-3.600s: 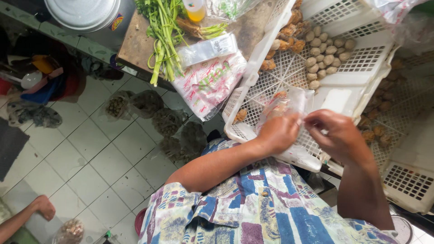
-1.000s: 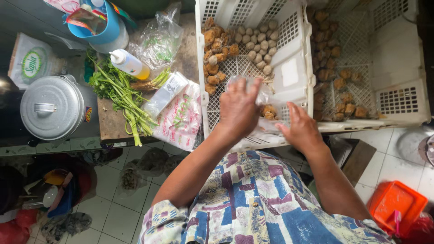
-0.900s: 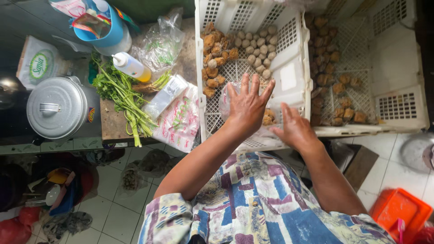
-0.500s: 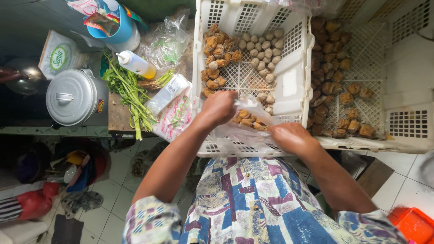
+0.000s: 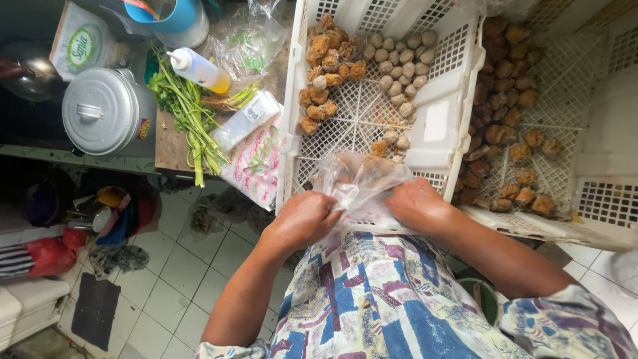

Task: The person picks fried food balls from white plastic crates and places them one at a time into a clear plastic bag, occasionally adjusting the bag and reaching into different crates. The person continues filling the bag with the fried items throughout the clip.

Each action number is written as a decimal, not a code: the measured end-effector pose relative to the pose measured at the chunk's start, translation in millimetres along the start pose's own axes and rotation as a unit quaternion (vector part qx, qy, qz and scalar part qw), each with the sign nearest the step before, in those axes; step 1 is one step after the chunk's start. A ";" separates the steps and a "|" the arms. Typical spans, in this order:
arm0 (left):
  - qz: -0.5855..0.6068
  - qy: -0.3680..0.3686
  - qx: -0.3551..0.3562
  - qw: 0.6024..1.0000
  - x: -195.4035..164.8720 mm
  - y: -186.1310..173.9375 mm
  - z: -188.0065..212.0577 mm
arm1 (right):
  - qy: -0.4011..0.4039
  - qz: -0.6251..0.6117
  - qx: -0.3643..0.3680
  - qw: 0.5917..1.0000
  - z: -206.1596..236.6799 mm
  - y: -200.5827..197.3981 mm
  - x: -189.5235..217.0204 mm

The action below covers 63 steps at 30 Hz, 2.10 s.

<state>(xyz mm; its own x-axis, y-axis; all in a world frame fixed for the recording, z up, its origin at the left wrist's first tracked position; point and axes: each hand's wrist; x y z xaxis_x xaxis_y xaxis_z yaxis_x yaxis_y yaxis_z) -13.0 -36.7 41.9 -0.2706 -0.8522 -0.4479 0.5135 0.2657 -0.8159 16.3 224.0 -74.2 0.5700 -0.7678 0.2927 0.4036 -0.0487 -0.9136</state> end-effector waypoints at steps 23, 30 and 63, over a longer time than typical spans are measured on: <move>-0.030 0.023 -0.207 0.978 3.6 20.2 5.1 | 0.093 0.076 -0.012 0.993 -114.1 -5.7 -91.2; -0.010 0.063 -0.207 0.976 15.0 22.1 15.6 | 0.177 0.133 -0.265 0.939 -115.5 -57.1 -101.7; 0.113 0.003 -0.344 0.932 33.5 55.8 -12.4 | 0.215 -0.363 -0.315 0.850 -107.9 -68.1 -24.6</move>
<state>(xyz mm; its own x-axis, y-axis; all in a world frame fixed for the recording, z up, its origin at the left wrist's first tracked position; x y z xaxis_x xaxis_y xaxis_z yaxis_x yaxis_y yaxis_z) -3.6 -44.9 -23.1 -0.2238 -0.7371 -0.6377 -0.0844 0.6665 -0.7407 -102.4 177.3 -49.6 -0.0355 -0.5448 0.8378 -0.0026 -0.8383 -0.5452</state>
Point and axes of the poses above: each hand's wrist, its own z-axis away from the middle knuckle, its own y-axis out of the palm, x = y × z, and after that the axes turned 11 degrees about -x, right-handed
